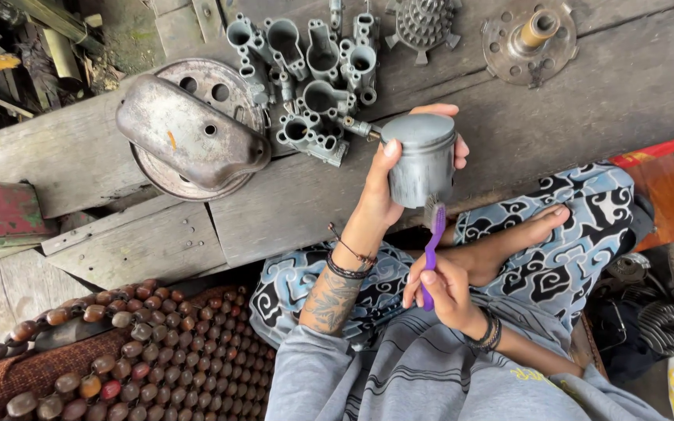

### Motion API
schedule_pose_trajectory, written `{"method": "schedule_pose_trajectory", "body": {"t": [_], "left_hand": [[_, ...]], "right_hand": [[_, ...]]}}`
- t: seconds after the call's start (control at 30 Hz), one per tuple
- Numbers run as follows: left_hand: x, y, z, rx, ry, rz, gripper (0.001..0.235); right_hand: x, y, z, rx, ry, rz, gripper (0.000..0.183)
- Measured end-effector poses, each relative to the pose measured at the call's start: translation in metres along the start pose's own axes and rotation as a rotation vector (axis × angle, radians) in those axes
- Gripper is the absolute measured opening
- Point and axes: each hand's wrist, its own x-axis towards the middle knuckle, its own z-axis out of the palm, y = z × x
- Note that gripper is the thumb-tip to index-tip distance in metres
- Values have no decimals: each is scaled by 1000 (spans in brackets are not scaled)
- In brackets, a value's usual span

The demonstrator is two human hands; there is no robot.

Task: Cleaning a motorcycle piston using a toothbrush

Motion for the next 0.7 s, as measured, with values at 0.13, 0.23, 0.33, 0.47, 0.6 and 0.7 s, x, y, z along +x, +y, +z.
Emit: {"method": "schedule_pose_trajectory", "body": {"t": [0.13, 0.23, 0.33, 0.47, 0.6, 0.7], "left_hand": [[-4, 1, -10, -119, -35, -82, 90], [-6, 2, -12, -150, -68, -63, 84], [-11, 2, -15, -260, 39, -120, 76], [-5, 7, -7, -252, 45, -85, 80], [-8, 3, -11, -126, 90, -83, 80], [-10, 6, -9, 7, 64, -104, 84]], "right_hand": [[-1, 4, -7, 30, -33, -55, 35], [-10, 6, -3, 103, 22, -66, 38], [-33, 9, -6, 193, 55, 181, 34], [-2, -18, 0, 106, -70, 224, 41], [25, -27, 1, 133, -163, 248, 47], [38, -35, -3, 275, -145, 261, 49]]}}
